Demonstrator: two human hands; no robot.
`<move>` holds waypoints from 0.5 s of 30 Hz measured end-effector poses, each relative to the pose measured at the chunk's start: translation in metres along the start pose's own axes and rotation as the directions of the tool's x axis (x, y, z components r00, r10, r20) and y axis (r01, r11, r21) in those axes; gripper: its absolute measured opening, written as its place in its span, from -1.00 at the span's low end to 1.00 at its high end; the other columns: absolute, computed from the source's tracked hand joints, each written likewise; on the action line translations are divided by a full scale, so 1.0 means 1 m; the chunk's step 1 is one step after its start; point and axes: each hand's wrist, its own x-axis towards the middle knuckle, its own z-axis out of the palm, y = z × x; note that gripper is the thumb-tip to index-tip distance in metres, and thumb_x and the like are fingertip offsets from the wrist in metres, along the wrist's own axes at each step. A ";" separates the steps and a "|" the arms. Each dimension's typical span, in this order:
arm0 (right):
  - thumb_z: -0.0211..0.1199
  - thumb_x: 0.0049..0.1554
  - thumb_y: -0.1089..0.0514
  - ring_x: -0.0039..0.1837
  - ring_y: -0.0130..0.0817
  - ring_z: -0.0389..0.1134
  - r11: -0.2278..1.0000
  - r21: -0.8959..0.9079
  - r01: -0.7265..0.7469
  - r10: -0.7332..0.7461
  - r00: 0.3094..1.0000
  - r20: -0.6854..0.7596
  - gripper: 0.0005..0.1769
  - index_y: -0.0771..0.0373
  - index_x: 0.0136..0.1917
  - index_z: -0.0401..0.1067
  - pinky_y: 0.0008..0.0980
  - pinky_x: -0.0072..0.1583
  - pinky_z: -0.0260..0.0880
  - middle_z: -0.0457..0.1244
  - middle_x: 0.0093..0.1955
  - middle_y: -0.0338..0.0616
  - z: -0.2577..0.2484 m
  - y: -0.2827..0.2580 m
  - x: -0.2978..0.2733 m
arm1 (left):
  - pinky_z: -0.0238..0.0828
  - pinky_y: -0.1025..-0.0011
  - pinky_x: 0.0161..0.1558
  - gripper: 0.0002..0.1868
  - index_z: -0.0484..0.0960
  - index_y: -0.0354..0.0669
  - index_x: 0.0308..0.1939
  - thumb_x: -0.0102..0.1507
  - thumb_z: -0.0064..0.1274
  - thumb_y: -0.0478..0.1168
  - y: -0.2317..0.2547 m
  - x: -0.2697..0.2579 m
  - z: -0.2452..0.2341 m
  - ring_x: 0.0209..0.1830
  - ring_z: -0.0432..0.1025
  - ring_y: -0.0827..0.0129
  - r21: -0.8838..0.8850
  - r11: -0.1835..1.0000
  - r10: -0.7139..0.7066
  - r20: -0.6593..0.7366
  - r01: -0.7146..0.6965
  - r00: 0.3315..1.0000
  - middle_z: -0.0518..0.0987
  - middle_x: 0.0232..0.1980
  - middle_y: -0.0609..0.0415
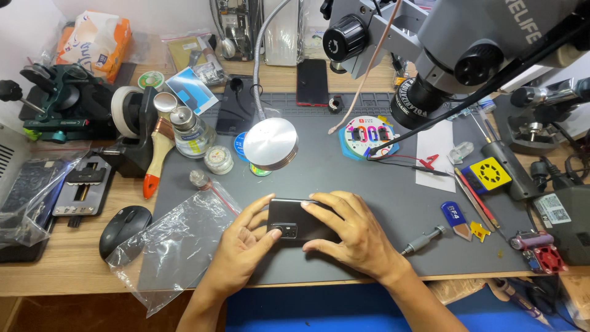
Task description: The person uses a screwdriver to remove screws from the internal frame of a disassembled smartphone. After removing the screws, the person picks up the phone's back cover, aligns it with the main body, and snaps it into place to close the device.
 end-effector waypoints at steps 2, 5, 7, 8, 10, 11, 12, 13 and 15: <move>0.48 0.09 -0.21 0.31 -0.08 0.33 0.988 0.085 -0.131 0.130 0.991 0.014 -0.22 0.24 0.42 0.37 -0.14 0.37 0.32 0.33 0.35 -0.03 -0.003 0.003 -0.001 | 0.49 0.38 0.25 -0.34 0.31 -0.25 0.50 0.30 0.07 -0.44 -0.003 -0.001 0.000 0.17 0.57 0.28 0.013 1.000 0.018 -0.010 -0.018 1.000 0.62 0.24 -0.21; 0.39 0.14 -0.12 0.15 -0.25 0.38 0.880 0.248 -0.406 0.397 0.914 0.089 -0.46 0.23 0.26 0.45 -0.29 0.24 0.33 0.38 0.13 -0.17 -0.005 0.002 -0.003 | 0.52 0.37 0.22 -0.38 0.38 -0.24 0.46 0.29 0.08 -0.43 -0.002 -0.003 0.000 0.14 0.58 0.28 0.036 0.999 0.019 -0.061 -0.017 0.998 0.65 0.22 -0.21; 0.38 0.17 -0.03 -0.04 -0.41 0.42 0.779 0.311 -0.544 0.528 0.837 0.144 -0.72 0.14 0.07 0.56 -0.44 0.08 0.36 0.42 -0.08 -0.35 -0.010 -0.003 0.000 | 0.55 0.38 0.18 -0.39 0.40 -0.24 0.45 0.29 0.08 -0.42 -0.003 -0.004 0.004 0.08 0.62 0.29 0.046 0.999 0.002 -0.091 0.002 0.996 0.67 0.22 -0.22; 0.36 0.17 -0.04 -0.12 -0.49 0.41 0.553 0.368 -0.747 0.696 0.657 0.289 -0.73 0.10 0.08 0.59 -0.49 0.00 0.39 0.43 -0.13 -0.37 -0.014 -0.007 0.005 | 0.49 0.32 0.25 -0.36 0.35 -0.33 0.47 0.29 0.08 -0.42 -0.005 -0.004 0.008 0.15 0.58 0.26 -0.068 0.997 0.021 -0.100 -0.027 0.995 0.65 0.26 -0.22; 0.35 0.17 -0.05 -0.21 -0.56 0.41 0.283 0.378 -0.882 0.785 0.440 0.437 -0.73 0.06 0.08 0.62 -0.54 -0.07 0.43 0.45 -0.17 -0.40 -0.017 -0.006 0.008 | 0.44 0.27 0.32 -0.33 0.30 -0.41 0.49 0.29 0.07 -0.41 -0.008 -0.003 0.024 0.22 0.54 0.23 -0.178 0.982 0.045 -0.114 -0.065 0.992 0.62 0.31 -0.22; 0.23 0.23 -0.03 -0.16 -0.58 0.31 0.255 0.478 -0.840 0.771 0.476 0.424 -0.67 0.08 0.21 0.58 -0.57 0.00 0.30 0.45 -0.11 -0.35 -0.016 -0.001 0.005 | 0.44 0.26 0.36 -0.43 0.32 -0.38 0.43 0.33 0.05 -0.42 -0.011 -0.002 0.036 0.25 0.52 0.22 -0.214 0.973 0.074 -0.046 -0.082 0.996 0.60 0.26 -0.22; 0.11 0.29 -0.01 -0.11 -0.60 0.21 0.223 0.571 -0.790 0.754 0.511 0.412 -0.59 0.10 0.33 0.54 -0.60 0.07 0.18 0.44 -0.06 -0.29 -0.015 0.003 0.002 | 0.43 0.25 0.39 -0.52 0.34 -0.35 0.36 0.36 0.03 -0.43 -0.014 -0.003 0.048 0.27 0.49 0.22 -0.250 0.963 0.104 0.016 -0.097 0.994 0.57 0.21 -0.23; 0.11 0.29 -0.01 -0.11 -0.60 0.21 0.229 0.572 -0.788 0.747 0.519 0.416 -0.59 0.10 0.33 0.54 -0.60 0.07 0.18 0.44 -0.06 -0.29 -0.015 0.001 0.001 | 0.43 0.25 0.39 -0.52 0.34 -0.35 0.36 0.36 0.03 -0.43 -0.009 -0.002 0.057 0.27 0.49 0.22 -0.248 0.963 0.112 0.007 -0.107 0.994 0.57 0.21 -0.23; 0.05 0.33 0.07 -0.43 -0.58 0.03 0.176 0.667 -0.724 0.678 0.580 0.451 -0.62 0.15 0.35 0.46 -0.54 -0.32 0.12 0.01 -0.45 -0.37 -0.019 -0.001 0.000 | 0.43 0.38 0.25 -0.47 0.22 -0.27 0.51 0.45 -0.16 -0.28 0.002 0.003 0.077 0.13 0.49 0.37 -0.139 0.979 0.147 -0.014 -0.148 0.989 0.61 0.15 -0.08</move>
